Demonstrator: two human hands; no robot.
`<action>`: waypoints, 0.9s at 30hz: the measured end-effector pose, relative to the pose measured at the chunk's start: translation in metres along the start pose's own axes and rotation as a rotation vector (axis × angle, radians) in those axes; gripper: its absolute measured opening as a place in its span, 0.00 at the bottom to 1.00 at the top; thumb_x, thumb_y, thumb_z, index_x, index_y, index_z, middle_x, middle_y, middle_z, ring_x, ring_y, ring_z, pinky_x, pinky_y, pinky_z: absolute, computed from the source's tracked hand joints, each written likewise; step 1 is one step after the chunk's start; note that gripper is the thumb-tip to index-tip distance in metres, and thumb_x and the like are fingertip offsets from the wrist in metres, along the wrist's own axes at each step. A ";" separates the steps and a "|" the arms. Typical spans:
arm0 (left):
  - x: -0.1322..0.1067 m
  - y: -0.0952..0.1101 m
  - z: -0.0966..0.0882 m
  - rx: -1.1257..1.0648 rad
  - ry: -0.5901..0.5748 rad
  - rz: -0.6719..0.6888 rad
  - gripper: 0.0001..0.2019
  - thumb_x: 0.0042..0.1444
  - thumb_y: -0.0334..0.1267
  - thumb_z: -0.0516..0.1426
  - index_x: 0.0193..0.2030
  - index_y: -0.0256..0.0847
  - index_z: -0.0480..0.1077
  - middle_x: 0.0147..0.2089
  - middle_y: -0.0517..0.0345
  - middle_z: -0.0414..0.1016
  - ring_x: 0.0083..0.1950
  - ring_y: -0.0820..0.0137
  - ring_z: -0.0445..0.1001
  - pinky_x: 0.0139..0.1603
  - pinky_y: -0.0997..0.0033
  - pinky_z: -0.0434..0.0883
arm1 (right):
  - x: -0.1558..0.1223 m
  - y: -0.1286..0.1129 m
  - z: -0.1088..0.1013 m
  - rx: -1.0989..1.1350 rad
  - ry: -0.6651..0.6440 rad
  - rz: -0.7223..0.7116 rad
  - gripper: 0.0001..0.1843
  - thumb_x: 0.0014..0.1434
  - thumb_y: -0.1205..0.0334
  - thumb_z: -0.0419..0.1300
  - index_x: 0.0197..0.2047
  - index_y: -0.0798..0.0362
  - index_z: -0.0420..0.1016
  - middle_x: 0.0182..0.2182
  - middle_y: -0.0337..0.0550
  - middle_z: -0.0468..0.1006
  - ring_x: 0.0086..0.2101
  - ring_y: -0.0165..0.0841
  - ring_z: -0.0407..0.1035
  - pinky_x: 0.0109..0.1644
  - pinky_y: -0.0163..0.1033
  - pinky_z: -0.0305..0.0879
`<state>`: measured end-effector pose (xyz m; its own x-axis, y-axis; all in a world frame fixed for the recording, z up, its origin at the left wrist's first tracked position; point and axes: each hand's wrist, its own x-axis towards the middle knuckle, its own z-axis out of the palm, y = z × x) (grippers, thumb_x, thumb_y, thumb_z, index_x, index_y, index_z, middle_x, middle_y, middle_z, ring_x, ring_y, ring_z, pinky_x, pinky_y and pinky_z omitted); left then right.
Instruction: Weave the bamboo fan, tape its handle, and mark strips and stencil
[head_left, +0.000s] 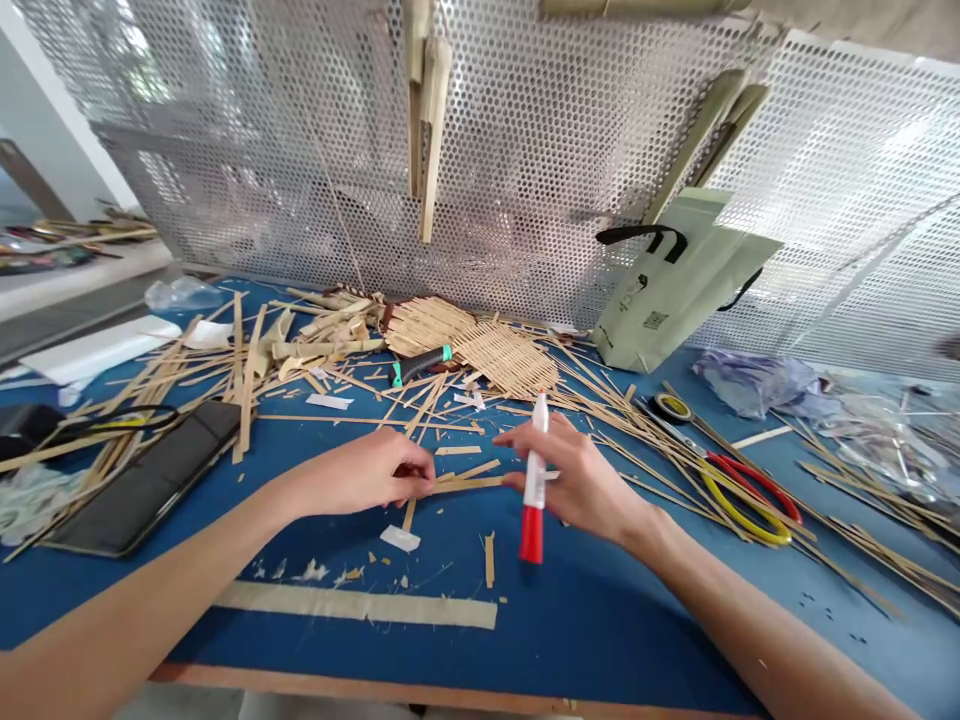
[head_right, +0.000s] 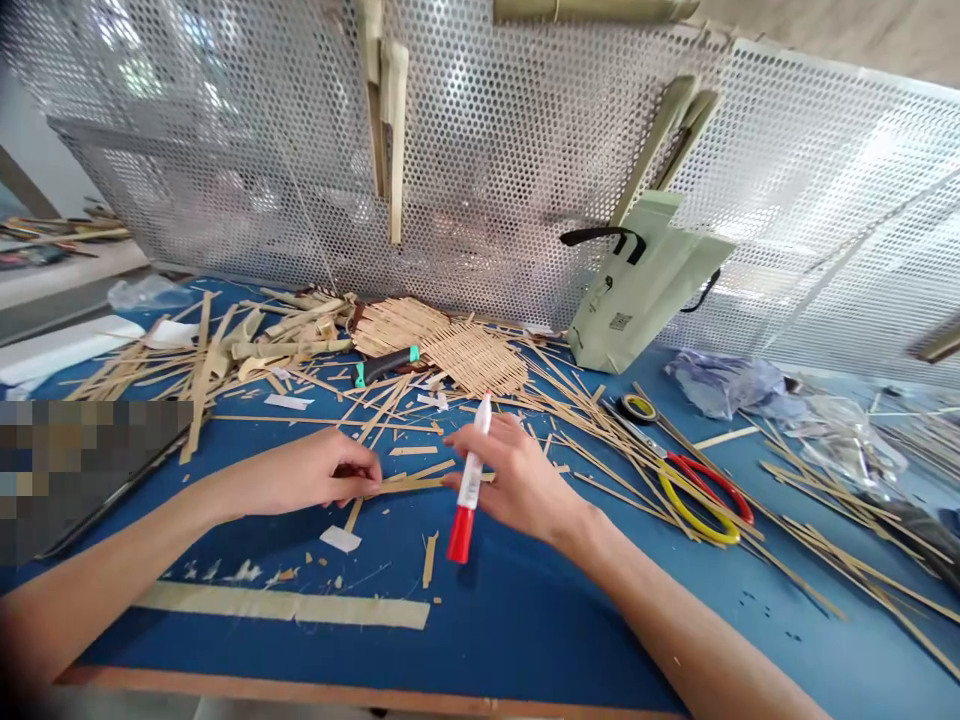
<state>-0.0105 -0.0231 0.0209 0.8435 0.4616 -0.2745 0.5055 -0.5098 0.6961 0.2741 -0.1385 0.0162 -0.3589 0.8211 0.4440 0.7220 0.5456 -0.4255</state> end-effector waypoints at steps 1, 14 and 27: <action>-0.001 -0.001 0.002 0.004 -0.017 0.002 0.16 0.70 0.50 0.56 0.37 0.45 0.79 0.28 0.62 0.78 0.28 0.70 0.72 0.30 0.70 0.62 | -0.001 -0.001 -0.001 0.127 0.059 0.073 0.10 0.74 0.51 0.63 0.46 0.46 0.70 0.47 0.49 0.88 0.44 0.43 0.81 0.47 0.48 0.74; -0.007 -0.029 0.021 0.541 0.297 0.378 0.16 0.70 0.52 0.62 0.61 0.58 0.80 0.47 0.58 0.90 0.44 0.59 0.87 0.40 0.65 0.74 | -0.009 -0.010 0.026 0.728 0.502 0.613 0.26 0.71 0.37 0.58 0.40 0.50 0.85 0.20 0.37 0.71 0.22 0.32 0.61 0.27 0.39 0.58; 0.003 -0.018 0.031 0.596 0.180 0.594 0.18 0.71 0.32 0.60 0.64 0.49 0.79 0.53 0.63 0.88 0.46 0.64 0.86 0.41 0.63 0.76 | -0.001 -0.023 0.039 0.534 0.140 0.661 0.07 0.59 0.55 0.68 0.36 0.48 0.85 0.26 0.39 0.79 0.26 0.33 0.68 0.29 0.39 0.62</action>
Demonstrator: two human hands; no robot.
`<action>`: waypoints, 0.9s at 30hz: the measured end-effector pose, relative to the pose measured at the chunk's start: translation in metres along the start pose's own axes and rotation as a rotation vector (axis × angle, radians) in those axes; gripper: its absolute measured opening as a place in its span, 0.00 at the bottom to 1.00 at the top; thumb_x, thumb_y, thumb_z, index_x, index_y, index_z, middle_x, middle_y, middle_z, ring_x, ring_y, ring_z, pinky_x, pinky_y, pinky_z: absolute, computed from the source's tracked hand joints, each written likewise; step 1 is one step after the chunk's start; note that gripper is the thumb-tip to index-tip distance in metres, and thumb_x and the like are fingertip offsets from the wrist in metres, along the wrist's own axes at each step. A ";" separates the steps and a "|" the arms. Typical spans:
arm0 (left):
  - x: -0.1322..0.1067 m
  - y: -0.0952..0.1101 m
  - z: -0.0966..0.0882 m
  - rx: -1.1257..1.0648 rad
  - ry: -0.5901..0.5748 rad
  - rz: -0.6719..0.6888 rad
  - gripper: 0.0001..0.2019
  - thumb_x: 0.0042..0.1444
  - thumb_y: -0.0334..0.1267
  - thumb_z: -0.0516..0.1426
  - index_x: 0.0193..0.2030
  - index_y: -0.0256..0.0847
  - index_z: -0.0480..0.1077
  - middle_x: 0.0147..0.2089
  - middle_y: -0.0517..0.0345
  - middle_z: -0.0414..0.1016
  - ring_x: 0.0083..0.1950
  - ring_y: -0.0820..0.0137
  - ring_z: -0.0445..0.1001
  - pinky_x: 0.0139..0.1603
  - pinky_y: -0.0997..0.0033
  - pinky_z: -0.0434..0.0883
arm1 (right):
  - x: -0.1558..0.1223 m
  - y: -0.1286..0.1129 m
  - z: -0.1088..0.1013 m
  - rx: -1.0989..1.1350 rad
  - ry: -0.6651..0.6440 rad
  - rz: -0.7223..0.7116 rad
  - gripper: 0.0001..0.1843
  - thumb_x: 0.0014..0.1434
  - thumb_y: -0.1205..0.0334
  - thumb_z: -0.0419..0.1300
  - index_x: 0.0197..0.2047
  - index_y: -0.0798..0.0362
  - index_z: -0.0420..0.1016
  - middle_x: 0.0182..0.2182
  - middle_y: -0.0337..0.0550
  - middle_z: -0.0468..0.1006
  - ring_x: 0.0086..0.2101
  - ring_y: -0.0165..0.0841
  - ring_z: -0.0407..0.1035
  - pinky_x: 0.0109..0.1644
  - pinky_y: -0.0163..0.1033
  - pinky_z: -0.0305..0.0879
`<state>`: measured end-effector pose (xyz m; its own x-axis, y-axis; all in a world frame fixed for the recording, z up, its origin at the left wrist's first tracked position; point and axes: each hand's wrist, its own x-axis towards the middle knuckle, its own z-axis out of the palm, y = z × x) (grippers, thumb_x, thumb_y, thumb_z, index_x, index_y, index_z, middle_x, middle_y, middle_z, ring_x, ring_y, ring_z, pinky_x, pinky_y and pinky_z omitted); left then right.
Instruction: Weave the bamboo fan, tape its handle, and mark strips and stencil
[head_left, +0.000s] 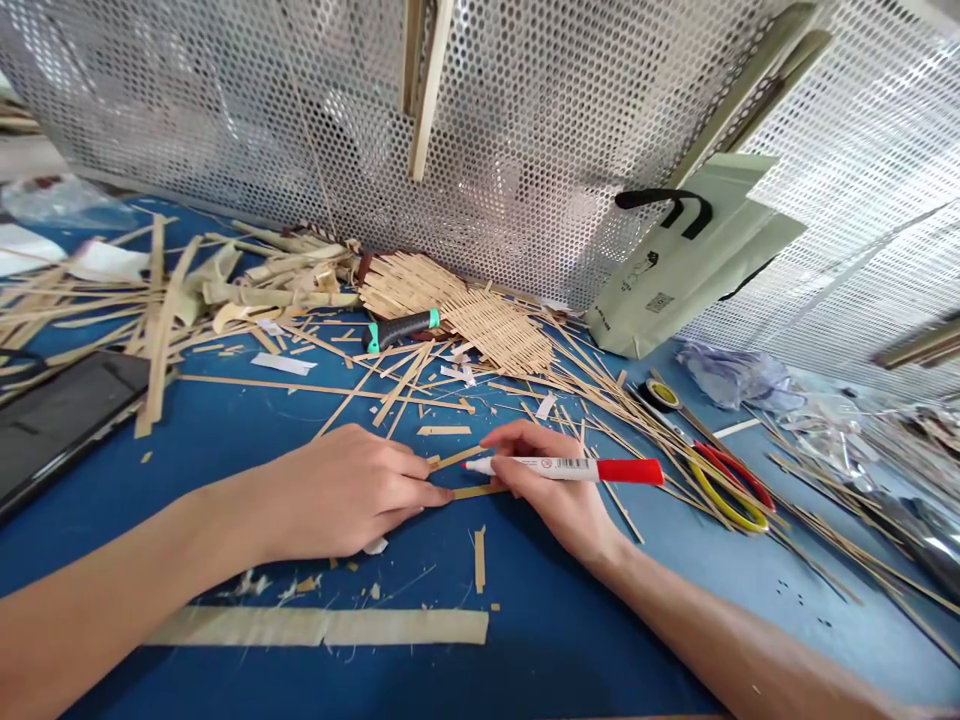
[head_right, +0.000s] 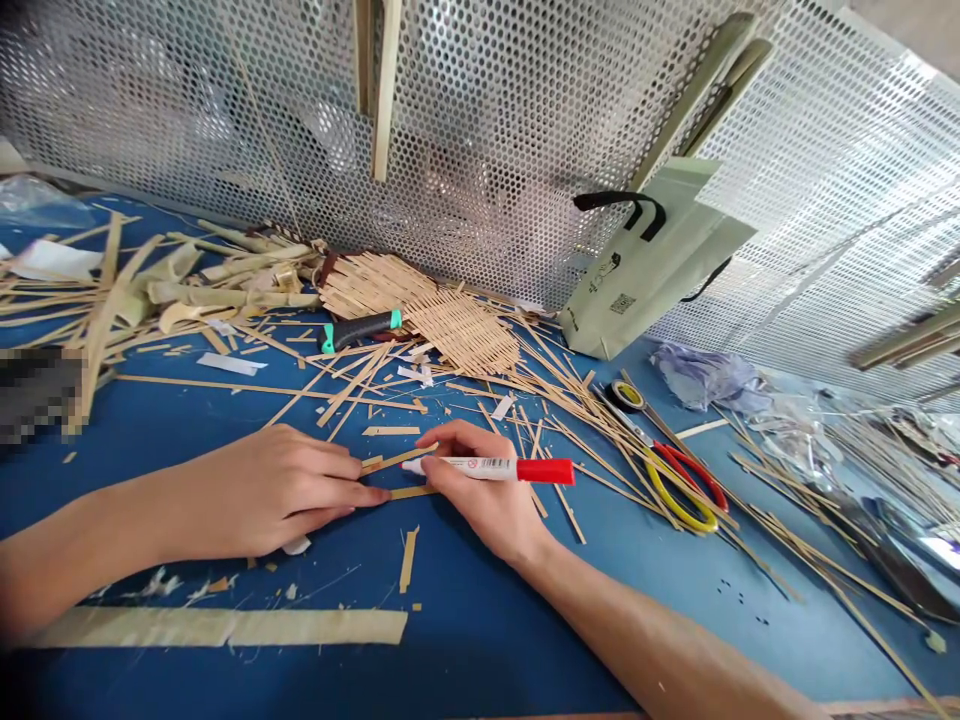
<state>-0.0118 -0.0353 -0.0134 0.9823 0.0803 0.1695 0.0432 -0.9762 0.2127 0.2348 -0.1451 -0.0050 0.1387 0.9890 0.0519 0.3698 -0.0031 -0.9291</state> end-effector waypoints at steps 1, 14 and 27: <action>0.000 0.000 0.000 -0.009 0.000 -0.004 0.17 0.71 0.33 0.60 0.64 0.49 0.79 0.52 0.63 0.88 0.46 0.64 0.86 0.41 0.63 0.76 | 0.001 -0.001 0.001 -0.018 0.001 -0.011 0.05 0.57 0.57 0.68 0.33 0.48 0.83 0.26 0.38 0.78 0.26 0.33 0.66 0.29 0.38 0.61; 0.000 0.003 -0.001 -0.056 -0.016 -0.032 0.20 0.67 0.28 0.61 0.62 0.49 0.80 0.52 0.64 0.89 0.50 0.63 0.87 0.46 0.64 0.77 | -0.001 0.002 0.004 -0.117 -0.009 -0.008 0.15 0.59 0.56 0.65 0.23 0.50 0.71 0.20 0.35 0.71 0.24 0.30 0.59 0.27 0.36 0.54; 0.001 0.004 0.000 -0.142 -0.001 -0.103 0.17 0.72 0.31 0.57 0.60 0.54 0.80 0.49 0.65 0.89 0.48 0.65 0.87 0.44 0.65 0.75 | -0.002 0.001 0.006 -0.134 0.008 -0.027 0.15 0.60 0.58 0.64 0.23 0.48 0.70 0.20 0.35 0.73 0.24 0.30 0.61 0.28 0.36 0.55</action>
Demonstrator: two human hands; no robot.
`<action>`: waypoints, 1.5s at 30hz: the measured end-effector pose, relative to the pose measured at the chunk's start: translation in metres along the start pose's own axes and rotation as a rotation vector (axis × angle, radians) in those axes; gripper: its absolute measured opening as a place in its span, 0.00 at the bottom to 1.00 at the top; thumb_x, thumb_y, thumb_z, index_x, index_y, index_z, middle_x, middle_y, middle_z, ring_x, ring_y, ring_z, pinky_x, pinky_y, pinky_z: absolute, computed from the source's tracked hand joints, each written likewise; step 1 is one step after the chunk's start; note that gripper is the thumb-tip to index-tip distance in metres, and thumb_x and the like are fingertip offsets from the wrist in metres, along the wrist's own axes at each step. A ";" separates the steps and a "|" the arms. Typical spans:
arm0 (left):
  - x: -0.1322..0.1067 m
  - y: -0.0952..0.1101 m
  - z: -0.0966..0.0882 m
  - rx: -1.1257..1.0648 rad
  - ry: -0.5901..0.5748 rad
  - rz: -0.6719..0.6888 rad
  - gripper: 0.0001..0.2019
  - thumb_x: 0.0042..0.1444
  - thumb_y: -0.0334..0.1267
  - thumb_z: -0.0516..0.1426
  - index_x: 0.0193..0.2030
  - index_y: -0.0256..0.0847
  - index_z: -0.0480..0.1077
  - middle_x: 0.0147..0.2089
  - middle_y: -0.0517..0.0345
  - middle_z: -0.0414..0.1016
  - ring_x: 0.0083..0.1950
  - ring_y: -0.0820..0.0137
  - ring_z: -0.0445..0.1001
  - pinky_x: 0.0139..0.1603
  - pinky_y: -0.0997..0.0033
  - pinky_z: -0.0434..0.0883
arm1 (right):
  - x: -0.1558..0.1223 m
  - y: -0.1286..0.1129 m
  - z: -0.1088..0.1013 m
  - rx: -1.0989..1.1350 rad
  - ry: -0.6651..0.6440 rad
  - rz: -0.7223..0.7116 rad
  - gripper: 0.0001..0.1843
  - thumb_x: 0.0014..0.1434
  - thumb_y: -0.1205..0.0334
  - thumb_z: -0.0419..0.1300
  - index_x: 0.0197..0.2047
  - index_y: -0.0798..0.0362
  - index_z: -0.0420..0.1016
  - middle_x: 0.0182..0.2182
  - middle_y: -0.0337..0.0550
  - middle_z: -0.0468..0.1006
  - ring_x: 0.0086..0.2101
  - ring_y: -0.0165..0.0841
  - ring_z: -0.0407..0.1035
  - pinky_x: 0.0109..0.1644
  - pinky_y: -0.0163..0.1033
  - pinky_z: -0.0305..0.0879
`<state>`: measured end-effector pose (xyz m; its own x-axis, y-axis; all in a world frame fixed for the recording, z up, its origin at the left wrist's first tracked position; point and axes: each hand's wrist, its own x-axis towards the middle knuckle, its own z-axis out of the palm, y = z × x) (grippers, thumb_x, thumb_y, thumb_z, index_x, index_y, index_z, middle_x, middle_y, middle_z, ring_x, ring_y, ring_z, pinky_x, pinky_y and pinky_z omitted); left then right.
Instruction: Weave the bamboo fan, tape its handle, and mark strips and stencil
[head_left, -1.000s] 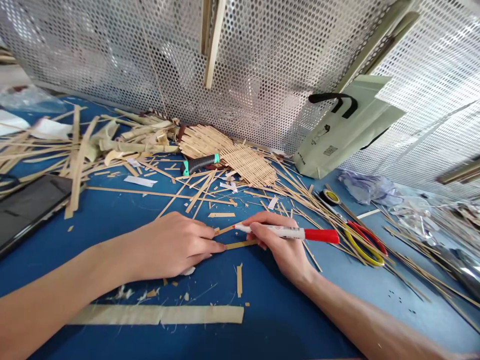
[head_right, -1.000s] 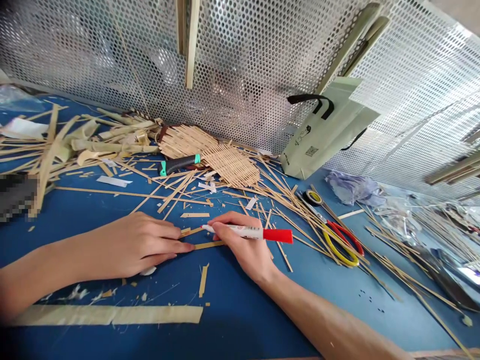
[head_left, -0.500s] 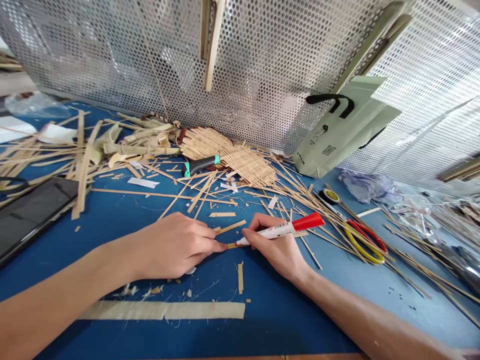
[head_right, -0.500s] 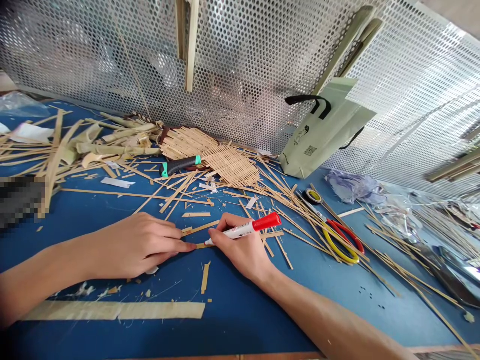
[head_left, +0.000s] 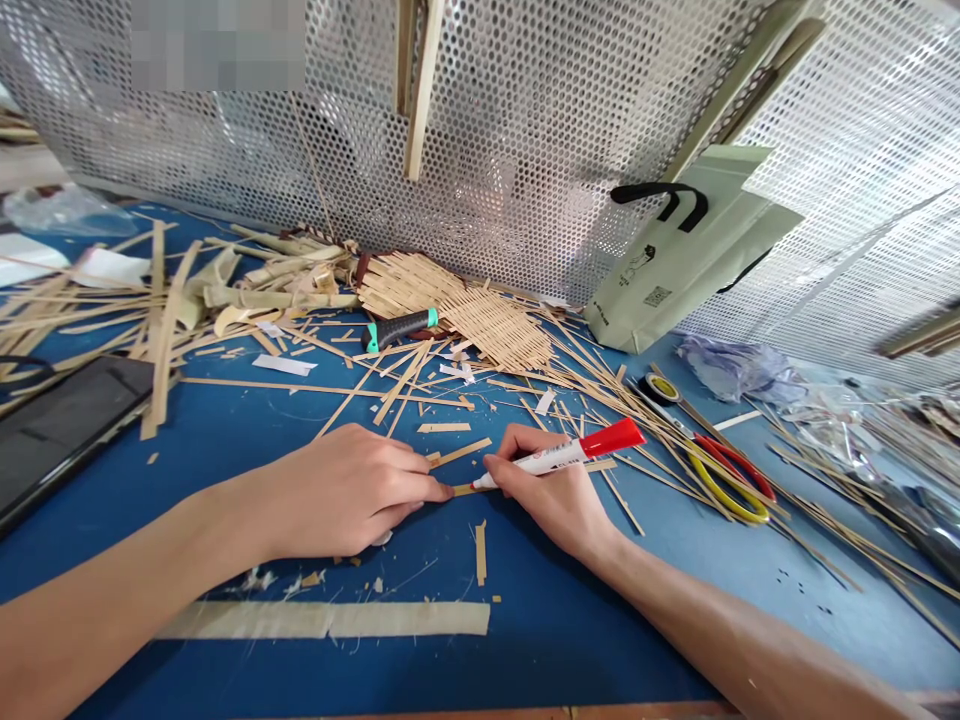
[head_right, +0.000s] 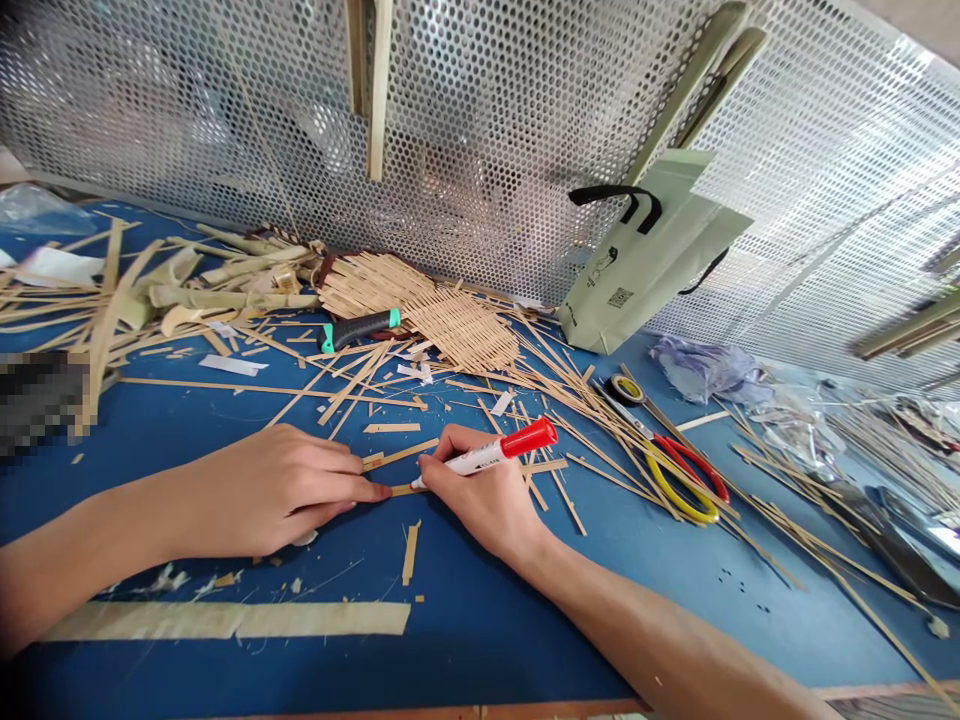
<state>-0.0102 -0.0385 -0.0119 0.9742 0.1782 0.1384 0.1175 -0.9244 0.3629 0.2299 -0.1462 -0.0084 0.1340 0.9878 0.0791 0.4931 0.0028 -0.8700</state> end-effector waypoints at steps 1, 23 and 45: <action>0.000 0.000 0.000 0.001 -0.004 -0.007 0.17 0.73 0.31 0.56 0.60 0.54 0.80 0.50 0.65 0.89 0.48 0.65 0.87 0.45 0.65 0.75 | 0.000 0.000 0.000 0.003 -0.003 0.000 0.15 0.60 0.58 0.65 0.23 0.48 0.70 0.20 0.35 0.73 0.24 0.30 0.62 0.28 0.36 0.55; -0.002 0.000 0.003 0.004 0.013 -0.012 0.17 0.74 0.33 0.57 0.62 0.54 0.80 0.50 0.66 0.88 0.47 0.65 0.86 0.44 0.64 0.74 | -0.001 -0.002 0.001 -0.009 -0.028 -0.003 0.15 0.61 0.59 0.64 0.23 0.50 0.71 0.21 0.35 0.73 0.24 0.29 0.60 0.29 0.37 0.53; -0.004 -0.004 0.006 0.047 0.037 0.025 0.17 0.74 0.35 0.56 0.62 0.54 0.79 0.53 0.66 0.88 0.48 0.65 0.87 0.45 0.61 0.76 | -0.002 0.003 -0.011 -0.007 0.010 0.046 0.17 0.60 0.53 0.65 0.23 0.49 0.71 0.20 0.36 0.70 0.23 0.30 0.58 0.27 0.38 0.51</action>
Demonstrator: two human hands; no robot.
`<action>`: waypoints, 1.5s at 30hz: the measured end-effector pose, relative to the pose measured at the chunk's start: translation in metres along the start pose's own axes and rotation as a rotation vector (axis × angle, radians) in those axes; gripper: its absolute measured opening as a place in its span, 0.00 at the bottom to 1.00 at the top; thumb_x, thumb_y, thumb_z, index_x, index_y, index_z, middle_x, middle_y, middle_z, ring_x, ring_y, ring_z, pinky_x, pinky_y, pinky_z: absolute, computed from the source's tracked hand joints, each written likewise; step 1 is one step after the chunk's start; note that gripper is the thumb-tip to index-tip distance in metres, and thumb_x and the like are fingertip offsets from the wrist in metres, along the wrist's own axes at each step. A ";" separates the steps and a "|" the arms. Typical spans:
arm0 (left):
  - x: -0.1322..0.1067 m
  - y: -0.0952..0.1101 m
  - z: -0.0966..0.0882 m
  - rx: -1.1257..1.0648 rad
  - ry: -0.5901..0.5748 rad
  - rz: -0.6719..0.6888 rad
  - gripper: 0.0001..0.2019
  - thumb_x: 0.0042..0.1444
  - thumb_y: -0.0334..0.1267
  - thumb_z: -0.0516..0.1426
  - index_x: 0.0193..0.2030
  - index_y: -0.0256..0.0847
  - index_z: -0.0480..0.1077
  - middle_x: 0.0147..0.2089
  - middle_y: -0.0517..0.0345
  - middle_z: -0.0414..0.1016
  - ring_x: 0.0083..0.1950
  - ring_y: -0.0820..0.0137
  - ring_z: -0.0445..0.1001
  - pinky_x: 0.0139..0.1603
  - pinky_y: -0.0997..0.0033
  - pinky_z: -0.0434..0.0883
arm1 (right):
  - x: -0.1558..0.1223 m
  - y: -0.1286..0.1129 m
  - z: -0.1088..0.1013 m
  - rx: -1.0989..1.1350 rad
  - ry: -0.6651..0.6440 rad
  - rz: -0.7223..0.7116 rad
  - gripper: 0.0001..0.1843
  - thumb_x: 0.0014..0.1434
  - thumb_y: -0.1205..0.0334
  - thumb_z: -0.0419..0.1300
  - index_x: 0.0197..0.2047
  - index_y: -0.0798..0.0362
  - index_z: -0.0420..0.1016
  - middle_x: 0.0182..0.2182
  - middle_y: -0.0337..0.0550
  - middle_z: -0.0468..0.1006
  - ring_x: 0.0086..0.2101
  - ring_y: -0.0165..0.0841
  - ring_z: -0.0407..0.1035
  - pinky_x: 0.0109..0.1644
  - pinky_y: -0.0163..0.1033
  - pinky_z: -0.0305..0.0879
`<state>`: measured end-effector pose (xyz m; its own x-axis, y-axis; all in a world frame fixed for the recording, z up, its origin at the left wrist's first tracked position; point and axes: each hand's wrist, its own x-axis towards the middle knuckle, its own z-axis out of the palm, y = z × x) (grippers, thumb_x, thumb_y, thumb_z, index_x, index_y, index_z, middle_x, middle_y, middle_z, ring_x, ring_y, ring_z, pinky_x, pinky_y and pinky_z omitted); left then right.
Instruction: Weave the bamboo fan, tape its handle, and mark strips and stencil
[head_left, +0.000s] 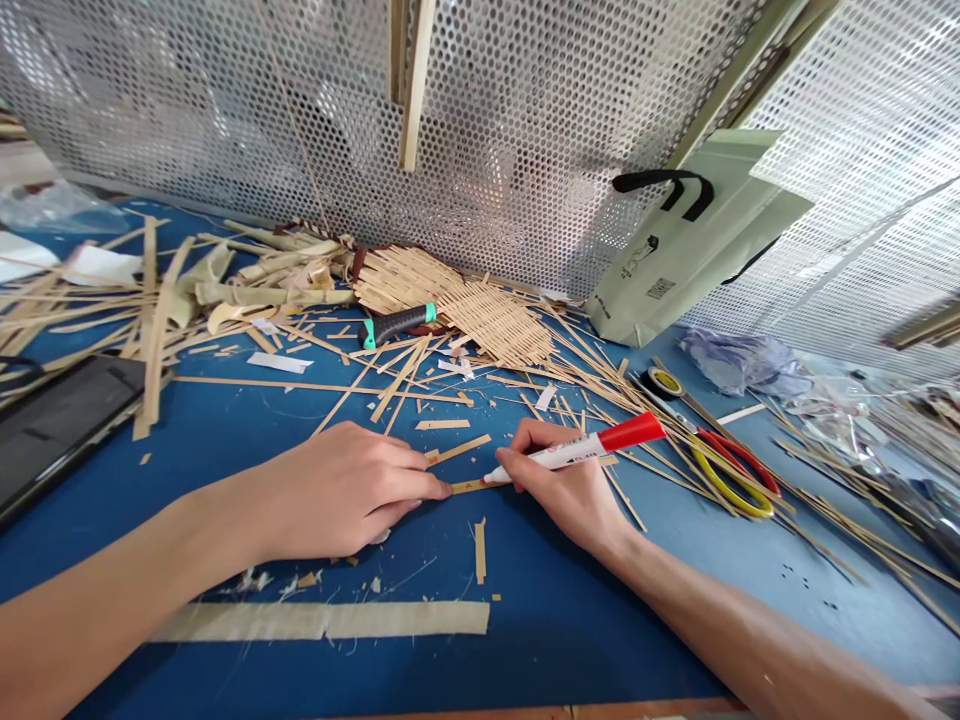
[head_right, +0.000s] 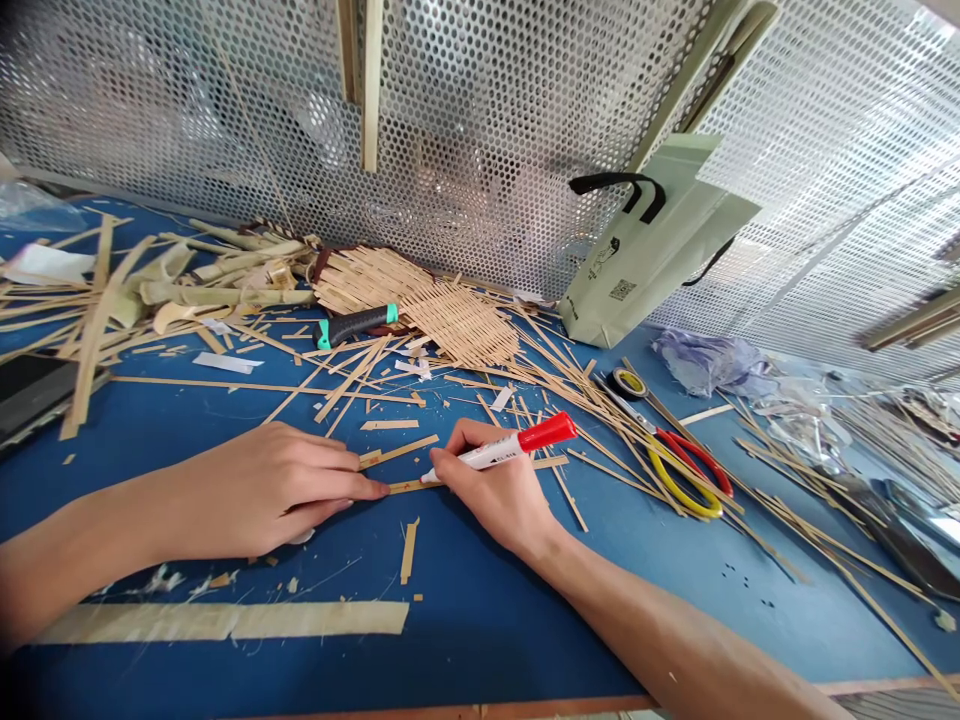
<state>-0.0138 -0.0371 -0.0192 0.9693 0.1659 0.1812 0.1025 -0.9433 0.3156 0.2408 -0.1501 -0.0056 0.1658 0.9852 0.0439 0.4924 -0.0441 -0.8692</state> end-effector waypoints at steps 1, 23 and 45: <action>0.000 0.000 0.000 0.001 0.003 0.000 0.16 0.74 0.35 0.56 0.62 0.54 0.79 0.54 0.65 0.88 0.48 0.65 0.87 0.46 0.61 0.77 | 0.000 0.001 0.001 -0.006 -0.015 -0.002 0.17 0.60 0.53 0.65 0.23 0.49 0.71 0.20 0.36 0.71 0.23 0.30 0.59 0.27 0.38 0.51; 0.000 -0.001 0.001 0.027 0.034 0.022 0.15 0.74 0.36 0.57 0.61 0.55 0.80 0.50 0.66 0.88 0.44 0.67 0.86 0.42 0.63 0.75 | 0.001 0.001 0.001 0.009 0.003 0.055 0.17 0.58 0.53 0.64 0.22 0.49 0.68 0.18 0.35 0.68 0.23 0.30 0.58 0.27 0.38 0.52; 0.053 -0.087 -0.096 -0.073 0.551 -0.775 0.13 0.68 0.38 0.62 0.30 0.41 0.79 0.34 0.54 0.79 0.39 0.61 0.78 0.48 0.59 0.74 | 0.011 0.010 -0.004 0.185 0.088 0.020 0.20 0.62 0.47 0.65 0.23 0.49 0.69 0.20 0.37 0.71 0.25 0.33 0.62 0.30 0.40 0.55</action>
<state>0.0075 0.0814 0.0529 0.3947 0.8669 0.3045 0.6396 -0.4971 0.5863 0.2510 -0.1401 -0.0120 0.2523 0.9657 0.0616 0.3238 -0.0243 -0.9458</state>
